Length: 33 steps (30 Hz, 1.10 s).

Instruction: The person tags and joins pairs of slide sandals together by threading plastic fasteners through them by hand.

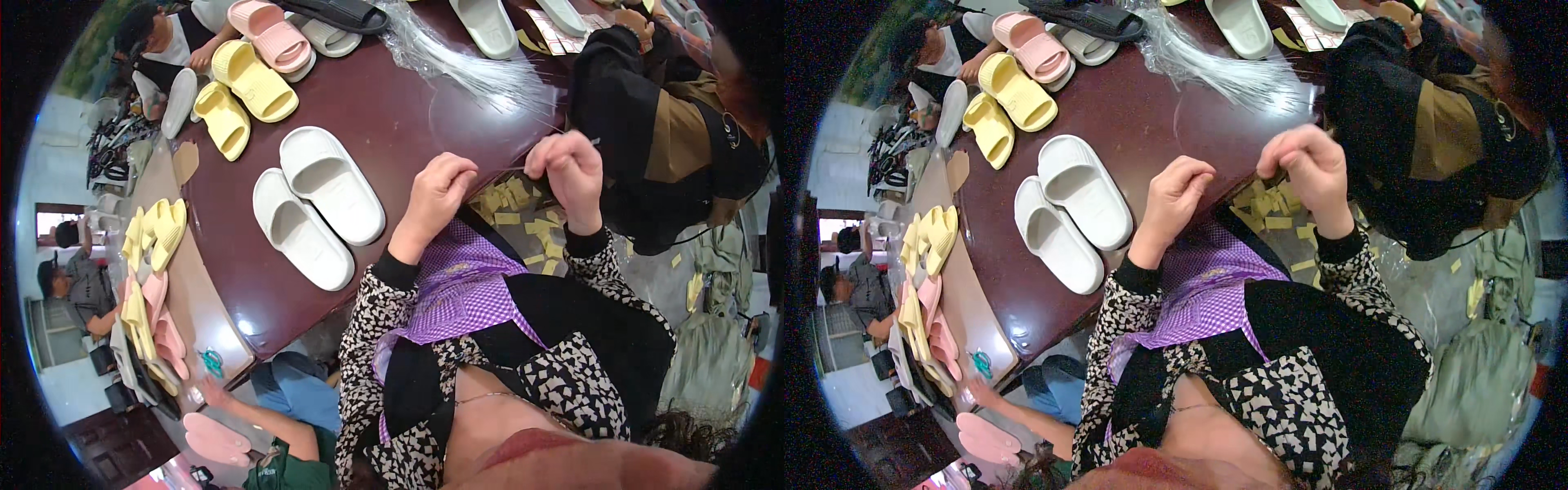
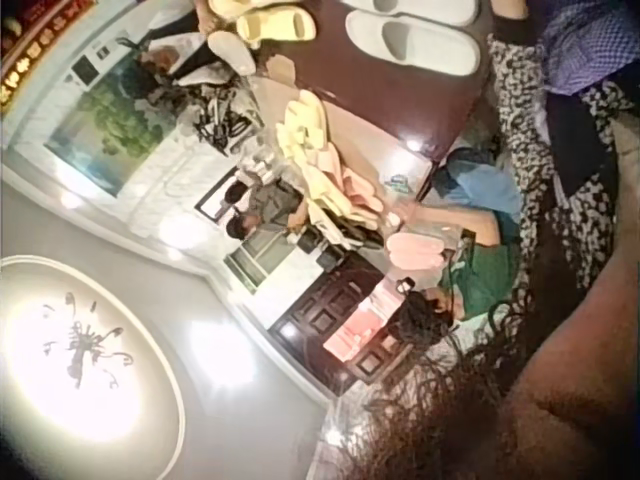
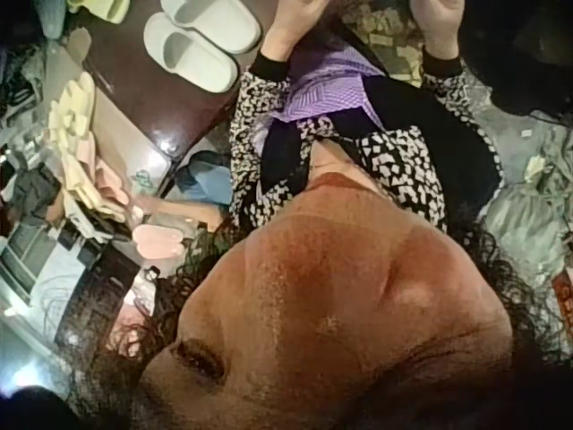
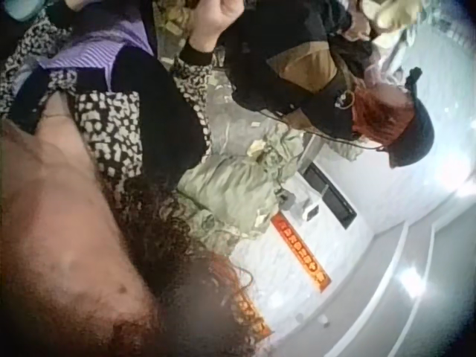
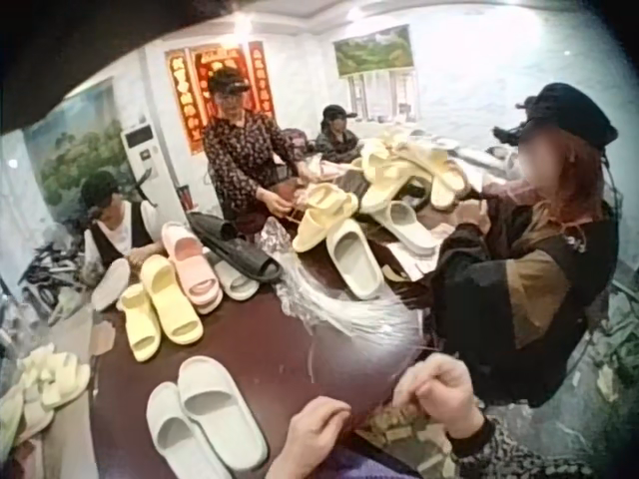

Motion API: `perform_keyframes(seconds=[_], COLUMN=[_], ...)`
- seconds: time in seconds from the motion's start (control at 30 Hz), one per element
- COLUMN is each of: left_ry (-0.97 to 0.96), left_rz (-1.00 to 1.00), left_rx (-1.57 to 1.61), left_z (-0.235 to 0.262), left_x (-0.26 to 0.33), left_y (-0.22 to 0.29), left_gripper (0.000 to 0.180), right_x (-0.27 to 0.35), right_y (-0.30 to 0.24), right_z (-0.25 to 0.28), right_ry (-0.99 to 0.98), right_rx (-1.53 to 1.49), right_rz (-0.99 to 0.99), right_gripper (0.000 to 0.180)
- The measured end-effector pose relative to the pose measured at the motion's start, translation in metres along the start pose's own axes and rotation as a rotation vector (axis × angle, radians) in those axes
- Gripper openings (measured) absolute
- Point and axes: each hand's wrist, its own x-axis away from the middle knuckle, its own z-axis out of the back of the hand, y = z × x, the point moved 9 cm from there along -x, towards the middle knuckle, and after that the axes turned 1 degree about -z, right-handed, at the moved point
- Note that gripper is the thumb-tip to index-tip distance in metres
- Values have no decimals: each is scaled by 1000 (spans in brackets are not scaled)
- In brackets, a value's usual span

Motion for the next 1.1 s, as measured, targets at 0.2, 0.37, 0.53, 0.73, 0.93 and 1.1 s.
perform_keyframes(seconds=[0.2, 0.37, 0.53, 0.73, 0.93, 1.1], left_ry=[174, 209, 271, 322, 300, 354], left_rz=[291, 253, -137, -115, 54, 183], left_rx=[-3, -84, -514, -913, -992, -1022], left_z=[26, 48, 77, 96, 97, 115], left_x=[24, 47, 74, 135, 171, 162], left_y=[-30, 19, 107, 143, 107, 71], left_gripper=[7, 8, 12, 14, 13, 6], right_x=[-33, -50, -65, -45, -30, -56], right_y=[30, 31, 23, 103, 171, 166], right_z=[16, -2, -40, -119, -161, -196], right_ry=[23, 65, 65, -203, -448, -533], right_rx=[411, -13, -130, 290, 613, 959], right_rz=[-163, -111, -150, -594, -615, -43], right_gripper=[12, 11, 12, 14, 18, 20])
